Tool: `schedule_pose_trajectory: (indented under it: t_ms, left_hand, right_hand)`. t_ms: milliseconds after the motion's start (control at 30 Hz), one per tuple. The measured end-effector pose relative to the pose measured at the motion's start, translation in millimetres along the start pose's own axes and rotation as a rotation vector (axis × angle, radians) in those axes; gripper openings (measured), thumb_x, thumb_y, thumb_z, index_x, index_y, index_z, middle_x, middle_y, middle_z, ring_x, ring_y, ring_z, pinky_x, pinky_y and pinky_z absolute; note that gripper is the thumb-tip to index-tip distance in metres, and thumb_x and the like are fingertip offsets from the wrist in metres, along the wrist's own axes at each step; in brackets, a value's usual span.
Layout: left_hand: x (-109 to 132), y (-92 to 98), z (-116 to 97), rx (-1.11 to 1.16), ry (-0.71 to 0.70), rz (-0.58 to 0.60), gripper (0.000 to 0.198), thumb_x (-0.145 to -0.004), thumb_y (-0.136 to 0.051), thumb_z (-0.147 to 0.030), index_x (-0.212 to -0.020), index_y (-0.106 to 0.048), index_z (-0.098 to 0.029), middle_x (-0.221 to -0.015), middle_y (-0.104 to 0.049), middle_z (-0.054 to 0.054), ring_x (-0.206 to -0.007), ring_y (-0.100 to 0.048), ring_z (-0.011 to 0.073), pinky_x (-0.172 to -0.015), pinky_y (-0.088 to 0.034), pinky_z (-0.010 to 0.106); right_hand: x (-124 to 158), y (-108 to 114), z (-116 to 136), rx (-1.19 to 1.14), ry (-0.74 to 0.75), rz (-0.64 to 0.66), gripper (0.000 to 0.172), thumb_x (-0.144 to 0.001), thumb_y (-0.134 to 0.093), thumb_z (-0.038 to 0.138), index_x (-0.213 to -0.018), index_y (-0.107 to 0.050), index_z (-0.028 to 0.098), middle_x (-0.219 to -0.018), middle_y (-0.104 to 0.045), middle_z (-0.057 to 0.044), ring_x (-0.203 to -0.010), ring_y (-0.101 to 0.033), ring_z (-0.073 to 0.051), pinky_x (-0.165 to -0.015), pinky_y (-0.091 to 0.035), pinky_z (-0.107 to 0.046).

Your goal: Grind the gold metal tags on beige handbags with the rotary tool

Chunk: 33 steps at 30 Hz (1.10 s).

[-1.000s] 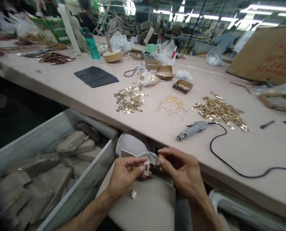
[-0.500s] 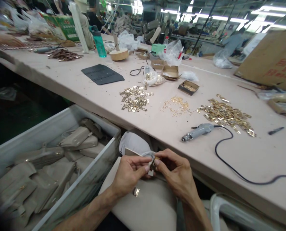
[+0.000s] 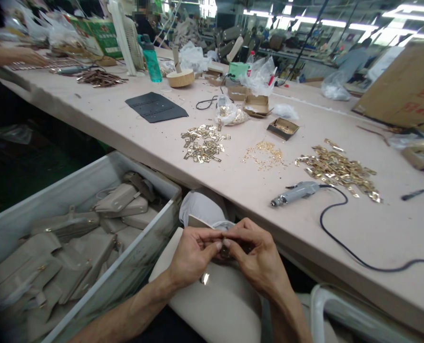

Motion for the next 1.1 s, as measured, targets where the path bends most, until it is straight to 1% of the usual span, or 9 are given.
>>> schedule_pose_trajectory:
  t_ms: [267,367,533,633,800,900,967,1033,1100]
  left_hand:
    - [2.2,-1.8,-1.2,0.055,0.004,-0.013,0.031,-0.086,-0.069,-0.014,-0.114,-0.081,-0.009,-0.074,-0.074,0.006,-0.063,-0.068,0.0131,-0.062,-0.056,0.017]
    - [2.2,0.4,3.0,0.082,0.037,-0.028,0.030,-0.087,-0.074,-0.022,-0.111,-0.080,-0.006,-0.081,-0.078,0.011,-0.066,-0.072,0.0163,-0.064,-0.060,0.020]
    - [0.2,6.6,15.9,0.106,0.145,-0.111,0.043,-0.079,-0.087,-0.036,-0.103,-0.079,-0.001,-0.084,-0.078,0.019,-0.065,-0.075,0.0231,-0.058,-0.063,0.025]
    - [-0.2,4.2,18.6,0.155,0.170,-0.115,0.045,-0.077,-0.088,-0.037,-0.103,-0.079,-0.001,-0.083,-0.078,0.018,-0.062,-0.074,0.0221,-0.055,-0.063,0.025]
    - [0.4,2.0,17.5,0.186,0.195,-0.135,0.041,-0.075,-0.087,-0.033,-0.100,-0.078,-0.001,-0.079,-0.078,0.017,-0.060,-0.073,0.0216,-0.056,-0.064,0.026]
    - [1.3,5.3,14.2,0.161,0.201,-0.189,0.038,-0.073,-0.087,-0.032,-0.094,-0.078,-0.002,-0.077,-0.077,0.017,-0.060,-0.073,0.0232,-0.056,-0.064,0.028]
    - [2.5,7.9,11.3,0.147,0.202,-0.236,0.036,-0.072,-0.086,-0.032,-0.092,-0.077,-0.003,-0.076,-0.077,0.016,-0.059,-0.073,0.0232,-0.054,-0.063,0.028]
    - [3.1,8.0,8.7,0.142,0.200,-0.264,0.033,-0.072,-0.083,-0.030,-0.091,-0.077,-0.005,-0.074,-0.077,0.014,-0.058,-0.072,0.0218,-0.052,-0.061,0.025]
    - [2.6,6.2,7.7,0.156,0.196,-0.275,0.029,-0.071,-0.081,-0.028,-0.089,-0.077,-0.006,-0.073,-0.077,0.014,-0.057,-0.071,0.0208,-0.051,-0.059,0.023]
  right_hand:
    - [5.0,0.1,-8.1,-0.011,-0.072,-0.054,0.011,-0.093,-0.078,0.032,-0.099,-0.075,0.023,-0.090,-0.067,-0.002,-0.080,-0.065,-0.019,-0.070,-0.051,-0.026]
    - [6.4,1.7,-4.4,0.022,-0.060,-0.084,0.009,-0.093,-0.078,0.030,-0.098,-0.074,0.024,-0.088,-0.068,0.000,-0.079,-0.066,-0.017,-0.070,-0.052,-0.024]
    - [11.2,4.3,6.3,0.112,0.012,-0.153,0.006,-0.095,-0.074,0.029,-0.100,-0.076,0.026,-0.094,-0.070,0.001,-0.084,-0.069,-0.018,-0.075,-0.055,-0.024]
    - [15.2,4.9,7.8,0.159,0.034,-0.191,0.006,-0.096,-0.072,0.029,-0.100,-0.076,0.026,-0.095,-0.071,0.000,-0.086,-0.069,-0.019,-0.077,-0.055,-0.025]
    - [19.4,6.3,8.0,0.201,0.050,-0.221,0.008,-0.099,-0.069,0.027,-0.103,-0.076,0.026,-0.097,-0.071,-0.002,-0.086,-0.069,-0.020,-0.071,-0.056,-0.025]
    - [22.0,4.1,20.2,0.195,0.145,-0.200,0.010,-0.101,-0.067,0.023,-0.104,-0.076,0.026,-0.101,-0.070,-0.005,-0.092,-0.068,-0.022,-0.079,-0.057,-0.028]
    - [25.2,-1.5,30.6,0.196,0.235,-0.143,0.014,-0.100,-0.067,0.018,-0.109,-0.075,0.026,-0.113,-0.067,-0.007,-0.101,-0.067,-0.024,-0.085,-0.057,-0.032]
    - [29.7,-8.6,37.1,0.226,0.317,-0.074,0.026,-0.099,-0.066,0.013,-0.120,-0.072,0.027,-0.127,-0.061,-0.010,-0.108,-0.065,-0.026,-0.088,-0.057,-0.036]
    - [34.7,-14.2,38.6,0.291,0.385,-0.030,0.038,-0.099,-0.063,0.007,-0.130,-0.067,0.028,-0.133,-0.058,-0.011,-0.111,-0.063,-0.026,-0.086,-0.058,-0.037]
Point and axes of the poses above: each hand's wrist, its own x-axis away from the middle knuckle, its own y-axis out of the back of the hand, z = x × y, the point moved 9 cm from there along -x, towards the middle knuckle
